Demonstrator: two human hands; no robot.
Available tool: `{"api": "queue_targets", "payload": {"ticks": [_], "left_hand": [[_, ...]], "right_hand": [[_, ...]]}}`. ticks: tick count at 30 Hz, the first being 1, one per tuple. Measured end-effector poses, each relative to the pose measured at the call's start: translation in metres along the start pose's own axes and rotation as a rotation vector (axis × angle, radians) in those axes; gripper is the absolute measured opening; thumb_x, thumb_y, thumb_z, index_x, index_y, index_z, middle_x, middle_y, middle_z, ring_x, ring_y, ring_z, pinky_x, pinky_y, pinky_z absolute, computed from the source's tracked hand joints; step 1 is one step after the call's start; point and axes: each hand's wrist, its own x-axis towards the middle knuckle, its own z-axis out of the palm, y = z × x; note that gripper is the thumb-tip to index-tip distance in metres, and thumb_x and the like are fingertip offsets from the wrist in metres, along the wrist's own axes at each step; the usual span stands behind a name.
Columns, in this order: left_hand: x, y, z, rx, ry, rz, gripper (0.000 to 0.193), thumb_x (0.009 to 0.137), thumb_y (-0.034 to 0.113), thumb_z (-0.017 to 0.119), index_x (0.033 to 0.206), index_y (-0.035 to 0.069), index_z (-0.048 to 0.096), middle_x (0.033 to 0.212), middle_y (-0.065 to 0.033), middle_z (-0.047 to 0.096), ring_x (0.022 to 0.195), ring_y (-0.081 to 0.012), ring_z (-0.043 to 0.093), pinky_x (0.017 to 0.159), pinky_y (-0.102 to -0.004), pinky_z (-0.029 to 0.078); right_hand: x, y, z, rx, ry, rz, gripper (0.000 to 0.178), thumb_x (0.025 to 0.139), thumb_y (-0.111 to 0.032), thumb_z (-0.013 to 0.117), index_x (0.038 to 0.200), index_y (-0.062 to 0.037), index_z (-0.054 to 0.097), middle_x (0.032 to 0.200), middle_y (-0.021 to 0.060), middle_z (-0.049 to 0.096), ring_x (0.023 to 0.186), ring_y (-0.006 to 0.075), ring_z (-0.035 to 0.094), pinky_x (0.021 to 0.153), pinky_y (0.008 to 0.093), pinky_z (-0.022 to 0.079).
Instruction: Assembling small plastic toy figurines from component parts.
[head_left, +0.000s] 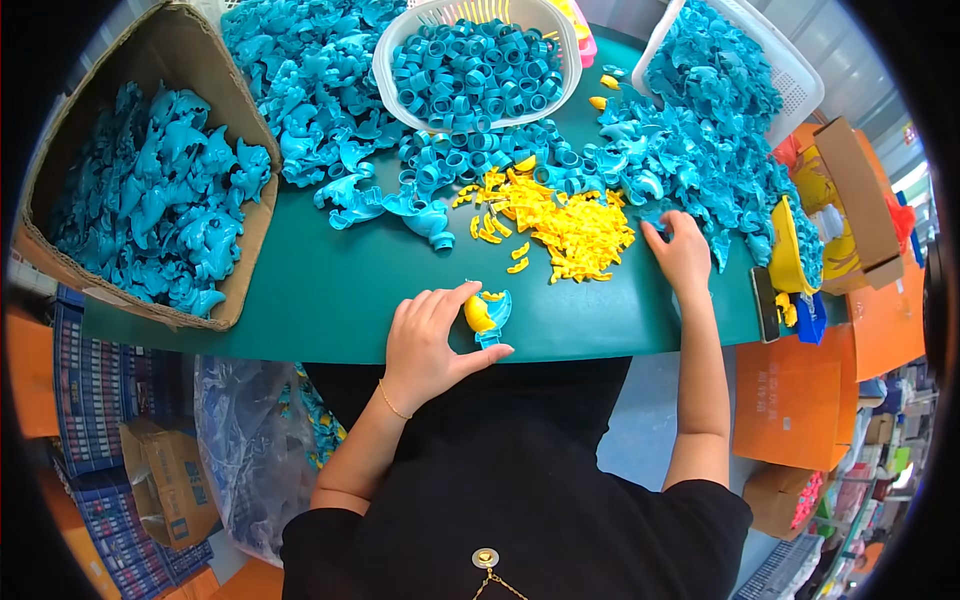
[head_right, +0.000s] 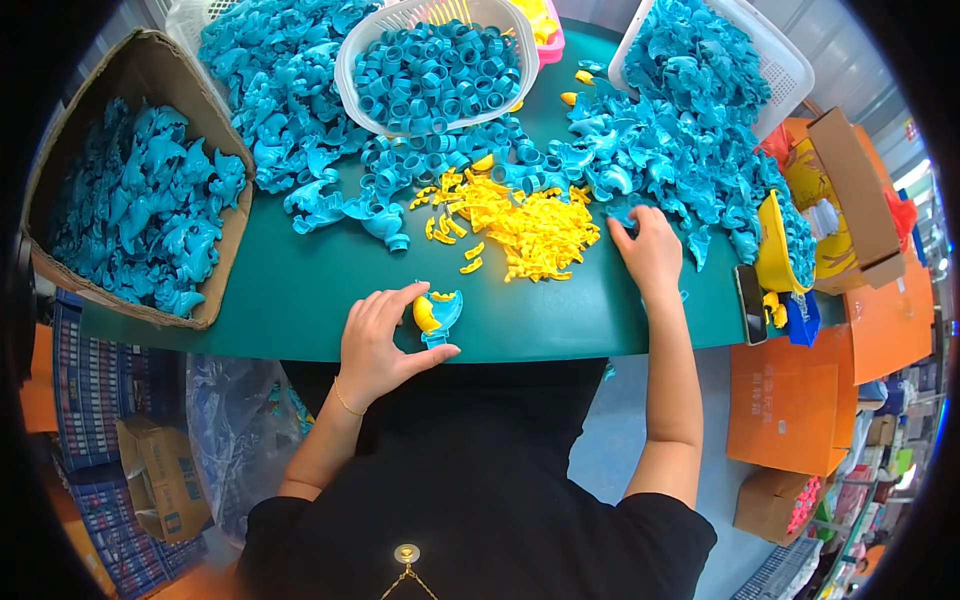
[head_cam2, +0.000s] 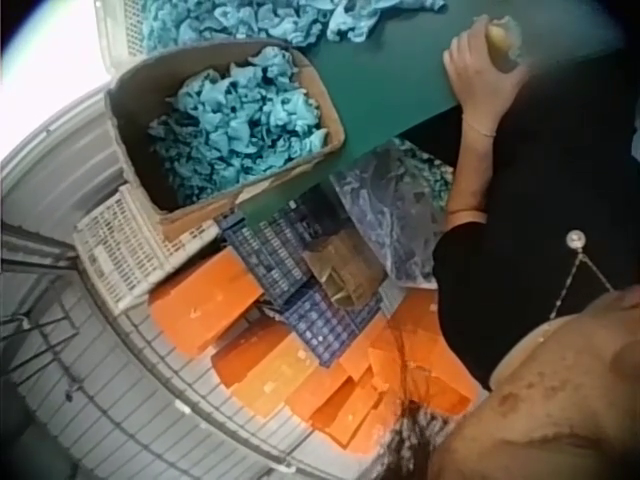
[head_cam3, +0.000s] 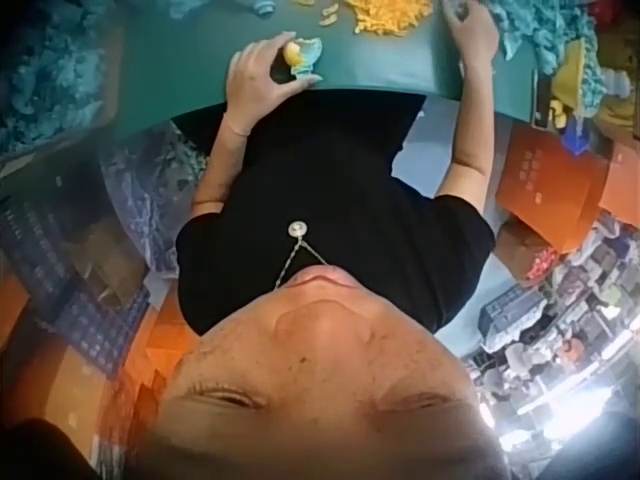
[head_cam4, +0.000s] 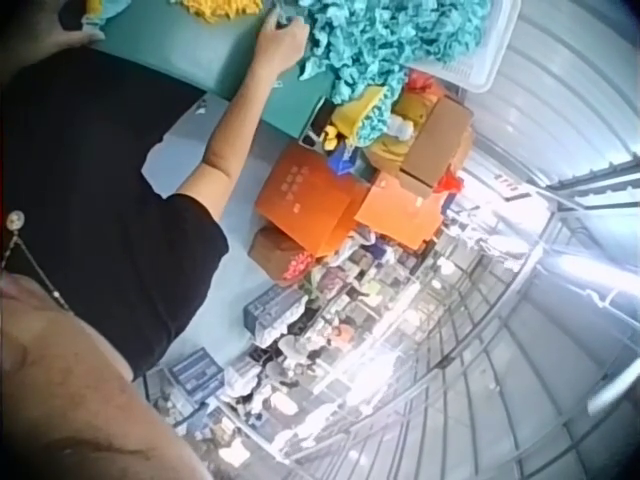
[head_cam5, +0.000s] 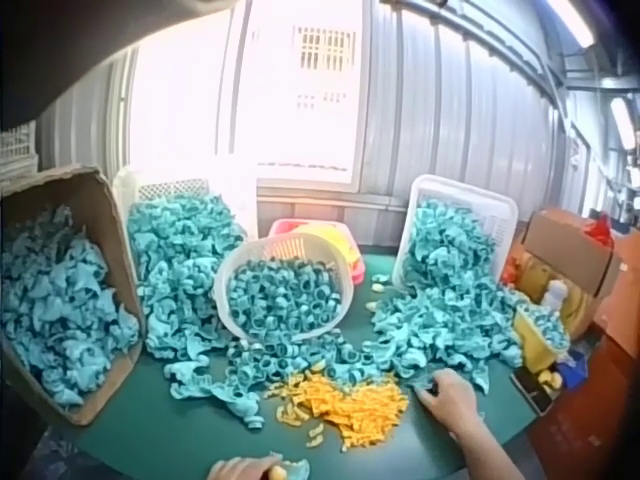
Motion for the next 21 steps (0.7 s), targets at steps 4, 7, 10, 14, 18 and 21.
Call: {"api": "queue_targets", "payload": {"ticks": [4,7,10,14,18,21], "left_hand": [[0.001,0.000,0.000,-0.011,0.000,0.010,0.078,0.070,0.055,0.091,0.130,0.011,0.066,0.104,-0.0056,0.070,0.089,-0.0229,0.062,0.081,-0.0366,0.045],[0.001,0.000,-0.002,-0.015,-0.015,0.000,0.079,0.070,0.056,0.091,0.130,0.011,0.066,0.104,-0.0056,0.070,0.088,-0.0230,0.062,0.081,-0.0365,0.045],[0.001,-0.002,-0.002,-0.019,-0.025,0.007,0.081,0.069,0.057,0.091,0.131,0.011,0.066,0.103,-0.0053,0.069,0.087,-0.0225,0.060,0.081,-0.0363,0.044],[0.000,-0.003,-0.004,-0.023,-0.068,-0.002,0.083,0.069,0.059,0.090,0.132,0.011,0.066,0.103,-0.0051,0.069,0.085,-0.0218,0.059,0.082,-0.0360,0.044],[0.001,-0.003,-0.004,-0.036,-0.073,0.013,0.084,0.070,0.058,0.090,0.135,0.011,0.065,0.106,-0.0046,0.070,0.085,-0.0209,0.058,0.082,-0.0354,0.043],[0.001,-0.005,-0.005,-0.054,-0.087,0.013,0.084,0.070,0.055,0.091,0.137,0.012,0.065,0.109,-0.0043,0.071,0.084,-0.0204,0.058,0.082,-0.0351,0.043]], "right_hand": [[-0.023,0.012,-0.008,0.124,-0.017,0.131,0.020,0.096,-0.024,0.072,0.101,-0.0050,0.073,0.095,0.0118,0.072,0.078,0.0265,0.069,0.070,0.0369,0.054],[-0.037,0.011,-0.016,0.229,-0.044,0.061,0.024,0.096,-0.023,0.070,0.110,-0.0033,0.072,0.101,0.0127,0.072,0.083,0.0256,0.069,0.074,0.0373,0.055],[-0.044,0.010,-0.027,0.323,-0.102,-0.004,0.031,0.096,-0.025,0.071,0.117,-0.0024,0.071,0.108,0.0152,0.071,0.093,0.0278,0.068,0.081,0.0393,0.055],[-0.053,-0.001,-0.035,0.222,-0.086,-0.117,0.036,0.094,-0.018,0.075,0.125,-0.0007,0.070,0.116,0.0153,0.068,0.095,0.0266,0.065,0.086,0.0369,0.053],[-0.060,0.010,-0.017,0.215,0.068,-0.200,0.035,0.095,-0.017,0.075,0.126,-0.0014,0.070,0.107,0.0108,0.071,0.087,0.0223,0.065,0.081,0.0342,0.053],[-0.074,-0.010,-0.017,0.839,0.073,0.237,0.027,0.101,-0.017,0.072,0.122,-0.0006,0.069,0.085,0.0040,0.070,0.077,0.0123,0.067,0.073,0.0273,0.053]]}}
